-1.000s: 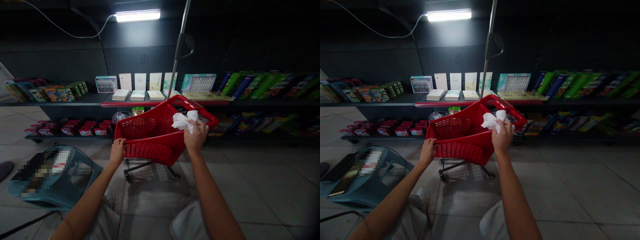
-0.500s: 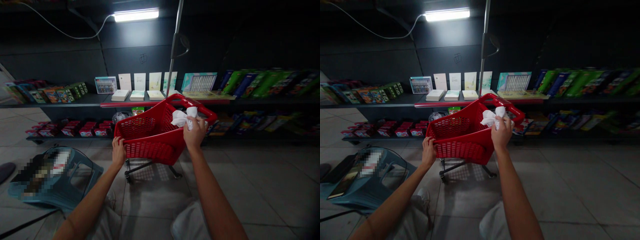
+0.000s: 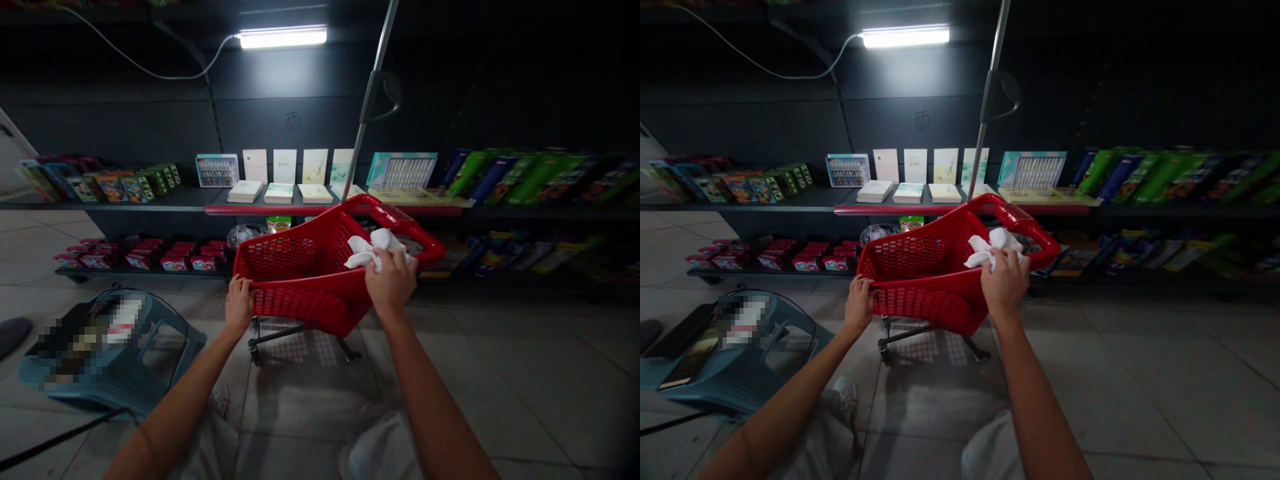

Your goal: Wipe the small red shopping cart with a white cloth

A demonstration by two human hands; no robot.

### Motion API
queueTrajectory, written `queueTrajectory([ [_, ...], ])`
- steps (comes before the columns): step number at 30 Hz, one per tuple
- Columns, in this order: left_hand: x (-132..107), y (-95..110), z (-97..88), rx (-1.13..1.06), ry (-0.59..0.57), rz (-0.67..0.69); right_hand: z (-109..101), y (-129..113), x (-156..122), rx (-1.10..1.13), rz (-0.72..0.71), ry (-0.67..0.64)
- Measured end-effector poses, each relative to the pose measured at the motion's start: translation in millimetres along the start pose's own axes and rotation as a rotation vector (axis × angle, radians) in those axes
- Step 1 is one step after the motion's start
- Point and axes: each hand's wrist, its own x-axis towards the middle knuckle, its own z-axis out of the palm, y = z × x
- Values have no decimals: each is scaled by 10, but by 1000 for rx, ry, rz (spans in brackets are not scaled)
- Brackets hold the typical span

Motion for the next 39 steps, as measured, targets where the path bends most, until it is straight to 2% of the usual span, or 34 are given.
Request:
queueTrajectory([
  [4, 16, 59, 19, 3, -8, -19, 65, -265, -160, -6, -122, -109],
  [9, 32, 133, 63, 25, -8, -26, 266, -840, -474, 59, -241, -326],
  [12, 20, 182, 77, 72, -10, -22, 384, -1158, -635, 129, -266, -401],
  [16, -5, 203, 68, 173, -20, 8, 458, -1330, -727, 223, -304, -447],
  [19, -7, 192, 48, 252, -31, 28, 431, -1257, -694, 248, -321, -465],
  [24, 16, 177, 43, 303, -45, 55, 280, -925, -545, 209, -318, -450],
  [30, 45, 235, 72, 309, -46, 54, 71, -359, -372, 111, -250, -300],
  [34, 57, 299, 98, 302, -46, 63, -34, 30, -277, 39, -143, -159],
  [37, 61, 351, 133, 289, -51, 55, -68, 194, -238, 34, -85, -102],
  [39, 66, 389, 161, 276, -56, 45, -54, 210, -238, 53, -87, -91],
])
